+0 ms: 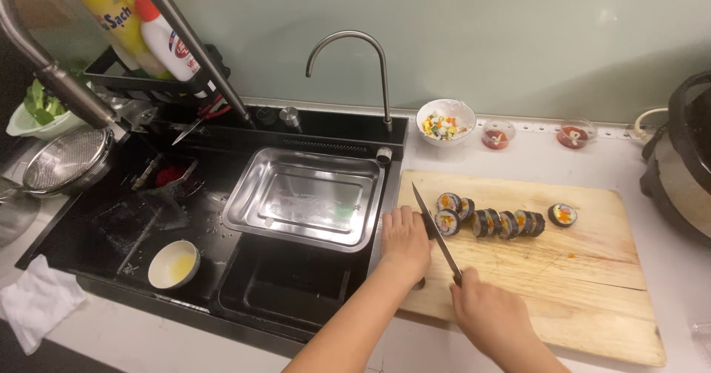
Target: The person slices a gimbap roll on a wooden board using a knife and places the individual pieces into plastic takeout containers containing small sauce cups.
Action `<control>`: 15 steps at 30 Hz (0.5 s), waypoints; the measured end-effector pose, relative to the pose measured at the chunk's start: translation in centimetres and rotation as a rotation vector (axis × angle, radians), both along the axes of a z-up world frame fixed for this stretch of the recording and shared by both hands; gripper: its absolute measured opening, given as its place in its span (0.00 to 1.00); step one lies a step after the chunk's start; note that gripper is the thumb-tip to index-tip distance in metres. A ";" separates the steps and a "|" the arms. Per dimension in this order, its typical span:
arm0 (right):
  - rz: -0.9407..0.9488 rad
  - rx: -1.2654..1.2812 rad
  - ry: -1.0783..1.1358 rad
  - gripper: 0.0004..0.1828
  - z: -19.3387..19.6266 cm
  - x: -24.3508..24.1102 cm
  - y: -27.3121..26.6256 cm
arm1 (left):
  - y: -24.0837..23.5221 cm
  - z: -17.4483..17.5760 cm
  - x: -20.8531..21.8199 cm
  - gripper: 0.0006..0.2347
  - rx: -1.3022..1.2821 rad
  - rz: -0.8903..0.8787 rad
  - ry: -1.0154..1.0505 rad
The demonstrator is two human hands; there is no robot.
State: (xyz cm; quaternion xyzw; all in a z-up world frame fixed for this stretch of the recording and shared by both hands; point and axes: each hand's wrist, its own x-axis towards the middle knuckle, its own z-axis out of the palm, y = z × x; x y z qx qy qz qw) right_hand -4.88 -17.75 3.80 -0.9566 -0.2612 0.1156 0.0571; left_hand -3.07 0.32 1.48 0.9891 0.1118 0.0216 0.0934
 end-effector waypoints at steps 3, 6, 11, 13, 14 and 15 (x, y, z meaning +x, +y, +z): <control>-0.018 0.027 -0.012 0.19 -1.2 2.6 3.0 | 0.0 -0.9 0.4 0.27 0.050 0.007 -0.012; 0.060 0.061 -0.090 0.19 -1.8 4.0 4.3 | -0.4 2.1 -0.3 0.30 0.079 0.001 0.096; 0.015 0.038 -0.024 0.19 0.0 0.7 0.9 | -0.1 -0.5 0.4 0.29 0.054 0.012 0.024; -0.016 -0.021 0.037 0.19 0.2 0.0 0.2 | -0.1 -0.7 0.4 0.29 0.058 0.013 0.024; -0.010 -0.020 0.048 0.19 0.0 0.3 0.2 | -0.1 -1.0 0.5 0.29 0.074 0.003 0.009; -0.005 -0.016 0.062 0.19 -0.2 0.5 0.2 | -0.1 -1.2 0.4 0.29 0.093 -0.008 -0.005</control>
